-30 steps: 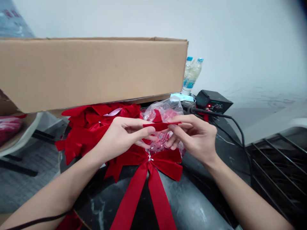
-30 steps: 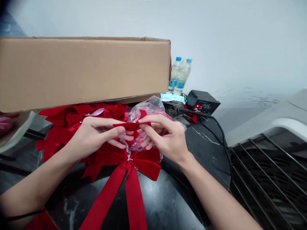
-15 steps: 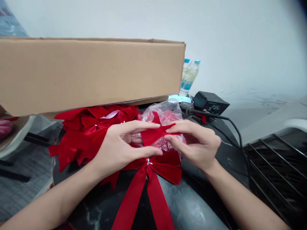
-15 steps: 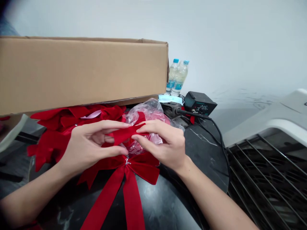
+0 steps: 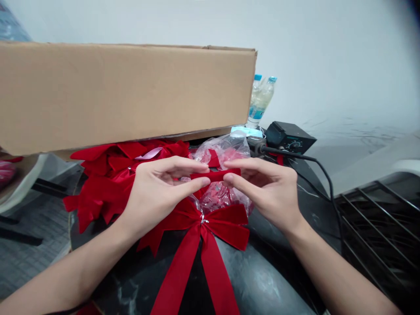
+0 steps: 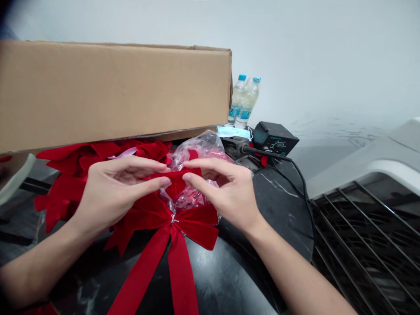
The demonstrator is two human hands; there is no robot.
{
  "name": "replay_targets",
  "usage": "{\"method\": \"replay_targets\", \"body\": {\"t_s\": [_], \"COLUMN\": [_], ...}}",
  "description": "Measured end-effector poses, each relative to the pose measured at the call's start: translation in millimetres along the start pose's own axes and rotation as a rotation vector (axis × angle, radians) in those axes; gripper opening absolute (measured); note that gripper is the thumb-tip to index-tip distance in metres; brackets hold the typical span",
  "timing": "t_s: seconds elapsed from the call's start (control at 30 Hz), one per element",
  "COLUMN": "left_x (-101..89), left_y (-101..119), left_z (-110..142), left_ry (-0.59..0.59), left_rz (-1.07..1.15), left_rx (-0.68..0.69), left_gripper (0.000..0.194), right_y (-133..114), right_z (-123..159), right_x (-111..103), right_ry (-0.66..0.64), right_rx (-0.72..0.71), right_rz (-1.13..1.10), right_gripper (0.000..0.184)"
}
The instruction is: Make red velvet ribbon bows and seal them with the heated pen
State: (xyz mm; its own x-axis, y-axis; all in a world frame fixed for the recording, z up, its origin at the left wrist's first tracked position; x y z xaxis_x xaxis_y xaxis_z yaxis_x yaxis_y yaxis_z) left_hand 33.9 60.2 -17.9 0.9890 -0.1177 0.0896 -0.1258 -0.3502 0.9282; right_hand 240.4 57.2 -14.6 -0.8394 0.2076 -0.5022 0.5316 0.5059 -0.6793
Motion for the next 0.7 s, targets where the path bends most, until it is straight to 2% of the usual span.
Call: {"method": "replay_targets", "body": {"t_s": [0.13, 0.27, 0.33, 0.47, 0.6, 0.7], "left_x": [2.2, 3.3, 2.9, 1.2, 1.9, 1.9], "left_y": [3.2, 2.5, 1.2, 0.2, -1.8, -1.3], "left_z": [2.2, 4.1, 4.5, 4.6, 4.0, 3.3], "left_ry": [0.012, -0.027, -0.04, -0.04, -0.087, -0.099], "left_rz": [-0.037, -0.069, -0.089, -0.117, -0.076, -0.087], "left_rx": [0.014, 0.01, 0.004, -0.008, -0.09, -0.095], "left_gripper": [0.016, 0.016, 0.016, 0.018, 0.028, 0.028], "right_y": [2.7, 0.5, -0.6, -1.6, -4.1, -6.9], "right_z": [-2.8, -3.8, -3.3, -1.9, -1.1, -1.1], "right_x": [1.6, 4.6, 4.9, 3.7, 1.8, -0.2], "right_ry": [-0.071, -0.182, -0.219, -0.259, -0.293, -0.283], "right_rx": [0.033, 0.059, 0.053, -0.004, -0.061, -0.117], "right_rz": [-0.068, -0.123, -0.084, 0.057, 0.113, 0.136], "right_gripper": [0.011, 0.024, 0.031, 0.02, 0.019, 0.018]}}
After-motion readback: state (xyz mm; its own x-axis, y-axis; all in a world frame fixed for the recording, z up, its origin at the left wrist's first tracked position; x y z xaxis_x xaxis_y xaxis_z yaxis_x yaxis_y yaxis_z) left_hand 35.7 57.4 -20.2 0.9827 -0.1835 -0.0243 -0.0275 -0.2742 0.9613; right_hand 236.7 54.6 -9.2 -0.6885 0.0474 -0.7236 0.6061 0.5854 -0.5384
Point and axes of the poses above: each hand's wrist, its own z-axis away from the middle knuckle, its own x-axis out of the palm, y = z × x, the point moved 4 cm from there along -z, towards the middle knuckle, and after that the axes turned 14 degrees about z, right-handed, at the moved point
